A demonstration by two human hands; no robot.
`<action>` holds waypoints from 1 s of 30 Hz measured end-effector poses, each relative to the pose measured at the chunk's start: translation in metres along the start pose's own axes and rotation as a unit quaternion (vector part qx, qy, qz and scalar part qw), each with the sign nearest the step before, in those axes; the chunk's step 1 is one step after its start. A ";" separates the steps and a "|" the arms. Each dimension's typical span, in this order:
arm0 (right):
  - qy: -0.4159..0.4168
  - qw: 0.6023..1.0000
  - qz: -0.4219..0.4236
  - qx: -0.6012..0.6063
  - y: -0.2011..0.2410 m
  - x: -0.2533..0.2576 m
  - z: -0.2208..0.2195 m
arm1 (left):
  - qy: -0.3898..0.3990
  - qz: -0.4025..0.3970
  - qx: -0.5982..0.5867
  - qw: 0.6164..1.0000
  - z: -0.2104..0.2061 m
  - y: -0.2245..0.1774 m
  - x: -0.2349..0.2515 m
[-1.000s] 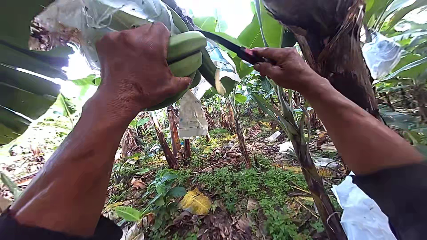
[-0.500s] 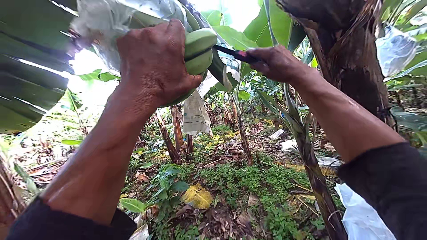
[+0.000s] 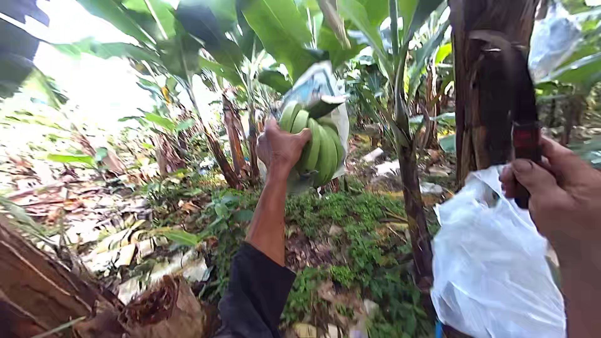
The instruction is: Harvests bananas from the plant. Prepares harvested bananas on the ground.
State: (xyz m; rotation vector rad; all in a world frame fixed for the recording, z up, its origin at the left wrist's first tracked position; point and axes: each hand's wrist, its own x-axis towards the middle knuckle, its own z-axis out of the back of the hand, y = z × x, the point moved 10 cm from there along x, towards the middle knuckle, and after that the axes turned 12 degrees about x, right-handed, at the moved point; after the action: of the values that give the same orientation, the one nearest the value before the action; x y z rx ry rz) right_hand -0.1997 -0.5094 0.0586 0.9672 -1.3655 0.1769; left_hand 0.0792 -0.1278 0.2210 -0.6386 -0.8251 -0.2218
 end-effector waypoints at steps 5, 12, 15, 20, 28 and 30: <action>-0.037 0.941 -0.330 0.057 -0.107 -0.196 0.011 | 0.285 0.096 -0.014 0.954 -0.199 0.152 -0.145; -0.098 0.649 -0.745 0.119 -0.215 -0.548 -0.054 | 0.554 0.144 0.120 0.811 -0.311 0.296 -0.435; -0.052 0.549 -0.817 0.167 -0.222 -0.653 -0.105 | 0.595 0.178 0.152 0.769 -0.304 0.352 -0.521; 0.099 0.409 -0.890 0.176 -0.205 -0.747 -0.164 | 0.633 0.255 0.175 0.710 -0.241 0.408 -0.606; 0.377 0.292 -0.866 0.150 -0.156 -0.801 -0.225 | 0.607 0.326 0.193 0.699 -0.131 0.444 -0.658; 0.411 0.287 -0.853 0.147 -0.145 -0.805 -0.237 | 0.591 0.335 0.192 0.708 -0.114 0.450 -0.667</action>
State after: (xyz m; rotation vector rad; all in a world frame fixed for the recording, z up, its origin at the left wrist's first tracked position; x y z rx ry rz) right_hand -0.1405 -0.1081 -0.6901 1.7472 1.1825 -0.6962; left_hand -0.1073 0.1209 -0.5301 -0.2437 0.6385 0.2239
